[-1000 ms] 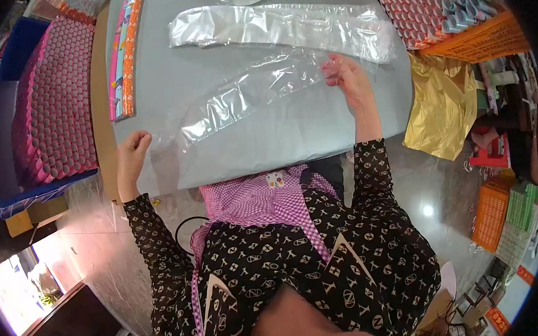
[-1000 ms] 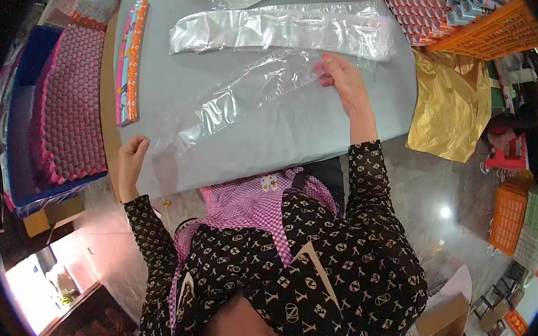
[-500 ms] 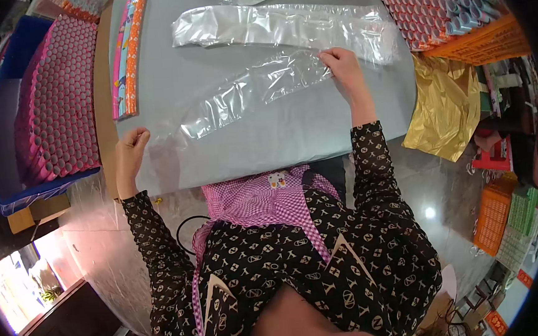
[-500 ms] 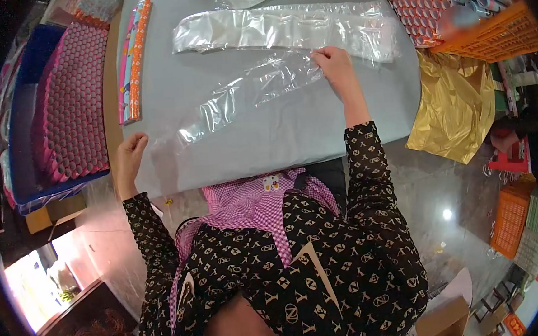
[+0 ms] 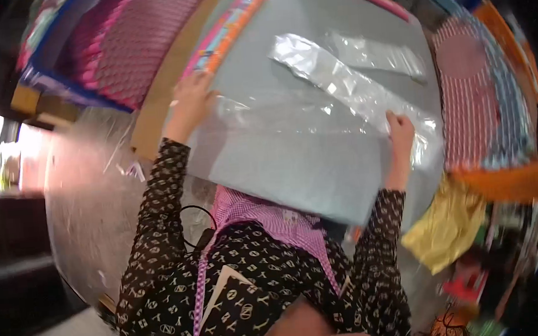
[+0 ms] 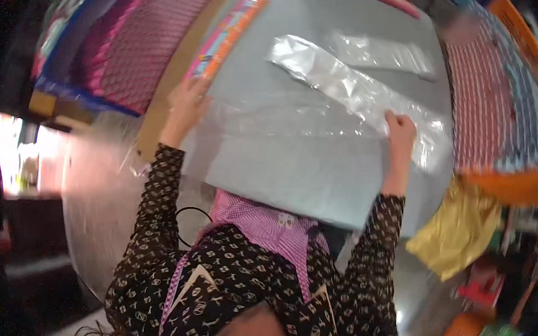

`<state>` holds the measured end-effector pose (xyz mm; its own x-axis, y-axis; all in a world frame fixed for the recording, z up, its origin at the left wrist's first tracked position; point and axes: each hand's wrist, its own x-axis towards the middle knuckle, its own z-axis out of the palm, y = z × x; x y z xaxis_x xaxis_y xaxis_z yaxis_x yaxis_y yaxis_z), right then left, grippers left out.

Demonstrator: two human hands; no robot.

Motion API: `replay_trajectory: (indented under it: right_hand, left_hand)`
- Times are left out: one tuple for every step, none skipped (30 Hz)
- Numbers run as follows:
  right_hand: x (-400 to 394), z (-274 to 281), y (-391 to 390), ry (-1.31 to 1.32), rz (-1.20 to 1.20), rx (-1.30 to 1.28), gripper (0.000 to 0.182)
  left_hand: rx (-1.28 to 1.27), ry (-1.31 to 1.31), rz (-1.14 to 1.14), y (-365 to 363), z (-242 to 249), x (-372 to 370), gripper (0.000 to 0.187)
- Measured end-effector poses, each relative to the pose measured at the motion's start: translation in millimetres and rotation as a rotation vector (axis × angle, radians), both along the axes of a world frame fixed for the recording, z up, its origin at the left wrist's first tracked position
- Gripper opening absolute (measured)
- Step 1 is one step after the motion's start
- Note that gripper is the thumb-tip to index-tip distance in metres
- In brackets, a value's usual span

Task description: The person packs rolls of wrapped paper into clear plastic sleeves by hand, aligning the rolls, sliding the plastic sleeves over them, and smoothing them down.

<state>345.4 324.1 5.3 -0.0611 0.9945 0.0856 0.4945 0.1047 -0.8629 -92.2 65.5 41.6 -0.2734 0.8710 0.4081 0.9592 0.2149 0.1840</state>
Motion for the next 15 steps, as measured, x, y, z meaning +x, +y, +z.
replay_trajectory:
  right_hand:
    - [1.9, -13.8, 17.8, 0.004, 0.013, 0.033, 0.037]
    - [6.7, -32.7, 36.0, -0.067, 0.022, 0.128, 0.039]
    - [-0.5, -25.3, 35.5, -0.047, 0.014, 0.069, 0.04]
    - [-5.6, -17.4, 36.5, -0.035, 0.0, 0.01, 0.041]
    - [-3.5, -27.0, 47.2, -0.06, 0.019, 0.011, 0.043]
    - [-1.6, -37.3, 59.9, -0.085, 0.031, 0.011, 0.045]
    - [-5.6, -32.9, 60.6, -0.063, 0.027, 0.006, 0.047]
    - [-10.2, -30.3, 59.0, -0.042, 0.019, -0.002, 0.05]
    - [-10.0, -34.1, 64.7, -0.038, 0.048, 0.013, 0.05]
    - [-10.9, -37.3, 69.3, -0.097, 0.05, 0.063, 0.05]
    - [-11.3, -41.2, 74.1, -0.156, 0.047, 0.114, 0.051]
    - [-11.4, -45.9, 79.7, -0.158, 0.066, 0.121, 0.051]
    - [-11.0, -50.5, 85.0, -0.157, 0.073, 0.117, 0.051]
    - [-13.5, -50.0, 86.3, -0.159, 0.076, 0.11, 0.052]
    - [-13.0, -49.2, 87.9, -0.267, 0.093, 0.176, 0.05]
  left_hand:
    - [0.017, 0.007, -0.008, 5.2, -4.9, 2.6, 0.042]
    - [0.035, -0.019, 0.002, 5.8, -9.6, 12.6, 0.043]
    - [0.055, -0.045, 0.007, 1.6, -15.0, 24.1, 0.043]
    - [0.084, -0.034, -0.02, -0.4, -24.6, 28.0, 0.042]
    - [0.108, -0.024, -0.054, -3.5, -33.5, 33.0, 0.04]
    - [0.075, -0.01, -0.05, -9.3, -38.9, 39.9, 0.04]
    - [0.038, -0.001, -0.048, -14.0, -43.0, 46.3, 0.04]
    - [0.057, 0.007, -0.016, -19.9, -47.0, 48.7, 0.04]
    - [0.047, -0.012, -0.027, -24.8, -51.6, 51.5, 0.041]
    - [0.033, -0.035, -0.042, -30.3, -55.3, 52.3, 0.041]
    - [-0.015, 0.015, -0.012, -35.0, -58.4, 52.4, 0.041]
    - [-0.009, 0.012, 0.007, -39.2, -59.4, 49.9, 0.041]
    - [-0.011, 0.005, 0.004, -43.2, -60.6, 47.5, 0.041]
    - [-0.015, -0.005, -0.003, -47.0, -62.8, 45.4, 0.04]
    - [-0.012, -0.011, 0.005, -48.8, -70.2, 43.2, 0.04]
